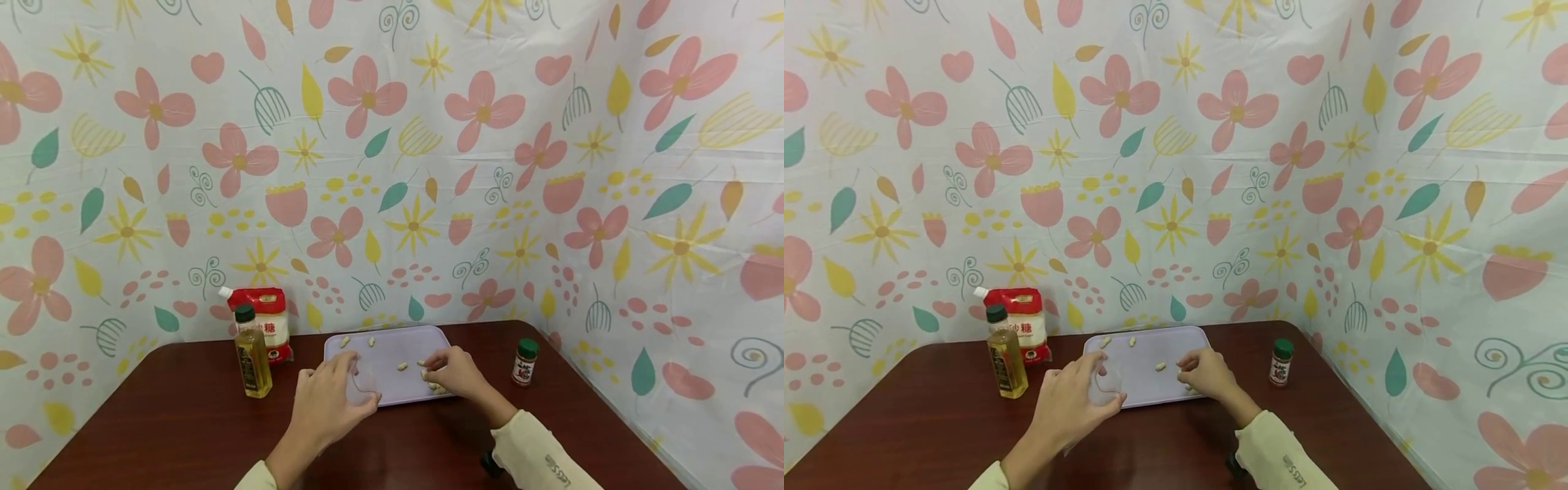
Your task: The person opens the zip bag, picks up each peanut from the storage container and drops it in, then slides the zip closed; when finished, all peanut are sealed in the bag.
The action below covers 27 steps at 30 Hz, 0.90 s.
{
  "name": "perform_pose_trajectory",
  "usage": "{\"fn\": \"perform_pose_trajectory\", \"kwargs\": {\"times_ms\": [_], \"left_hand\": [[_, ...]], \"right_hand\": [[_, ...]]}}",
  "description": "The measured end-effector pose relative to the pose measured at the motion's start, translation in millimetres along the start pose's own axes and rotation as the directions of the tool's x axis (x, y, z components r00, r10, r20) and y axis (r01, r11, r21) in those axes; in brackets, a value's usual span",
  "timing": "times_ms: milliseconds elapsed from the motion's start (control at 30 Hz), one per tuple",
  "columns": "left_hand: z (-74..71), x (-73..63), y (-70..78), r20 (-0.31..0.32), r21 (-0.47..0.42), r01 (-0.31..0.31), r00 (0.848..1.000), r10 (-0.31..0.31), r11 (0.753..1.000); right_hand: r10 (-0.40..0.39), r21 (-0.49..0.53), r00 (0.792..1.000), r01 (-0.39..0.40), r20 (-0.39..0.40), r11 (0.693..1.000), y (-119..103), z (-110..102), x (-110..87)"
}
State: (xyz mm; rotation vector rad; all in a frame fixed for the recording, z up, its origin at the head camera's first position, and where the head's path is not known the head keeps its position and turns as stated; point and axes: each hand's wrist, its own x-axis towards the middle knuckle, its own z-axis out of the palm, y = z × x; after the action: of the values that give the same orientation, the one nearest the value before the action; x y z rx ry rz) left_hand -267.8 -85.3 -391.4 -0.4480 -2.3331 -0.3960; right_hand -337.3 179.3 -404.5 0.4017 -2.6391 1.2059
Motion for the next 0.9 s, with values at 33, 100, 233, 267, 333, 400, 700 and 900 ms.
{"fn": "perform_pose_trajectory", "kwargs": {"times_ms": [33, 100, 233, 267, 333, 400, 700, 900], "left_hand": [[-0.1, -0.4, 0.1, 0.000, -0.002, 0.000, 1.000, 0.000, 1.000], [-0.4, -1.2, 0.3, 0.000, -0.007, -0.001, 1.000, 0.001, 1.000], [-0.5, -2.8, 0.2, 0.005, -0.012, -0.002, 1.000, 0.002, 1.000], [-0.6, -3.0, 0.1, 0.006, -0.010, -0.002, 1.000, 0.002, 1.000], [-0.8, -3.2, -0.2, 0.008, -0.003, -0.002, 1.000, 0.002, 1.000], [-0.6, -3.2, -0.5, 0.012, 0.002, 0.000, 1.000, 0.000, 1.000], [2.4, -3.7, -1.4, -0.018, 0.011, -0.017, 1.000, 0.017, 1.000], [2.9, -2.0, -3.3, -0.037, 0.018, -0.024, 0.999, 0.025, 1.000]], "right_hand": [[0.004, -0.007, 1.000, -0.004, 0.002, 1.000, 3, -1, -0.5], [0.009, -0.017, 1.000, -0.008, 0.013, 1.000, 10, -3, -2.3], [0.020, -0.028, 0.999, -0.018, 0.044, 0.999, 22, -8, -6.3], [0.022, -0.029, 0.998, -0.020, 0.053, 0.999, 25, -9, -6.7], [0.021, -0.032, 0.997, -0.019, 0.068, 0.999, 30, -11, -6.9], [0.025, -0.042, 0.997, -0.022, 0.076, 0.999, 34, -13, -6.5], [0.083, -0.126, 0.994, -0.074, 0.071, 0.989, 48, -19, -4.4], [0.040, -0.117, 0.992, -0.026, 0.117, 0.993, 54, -22, -1.8]]}}
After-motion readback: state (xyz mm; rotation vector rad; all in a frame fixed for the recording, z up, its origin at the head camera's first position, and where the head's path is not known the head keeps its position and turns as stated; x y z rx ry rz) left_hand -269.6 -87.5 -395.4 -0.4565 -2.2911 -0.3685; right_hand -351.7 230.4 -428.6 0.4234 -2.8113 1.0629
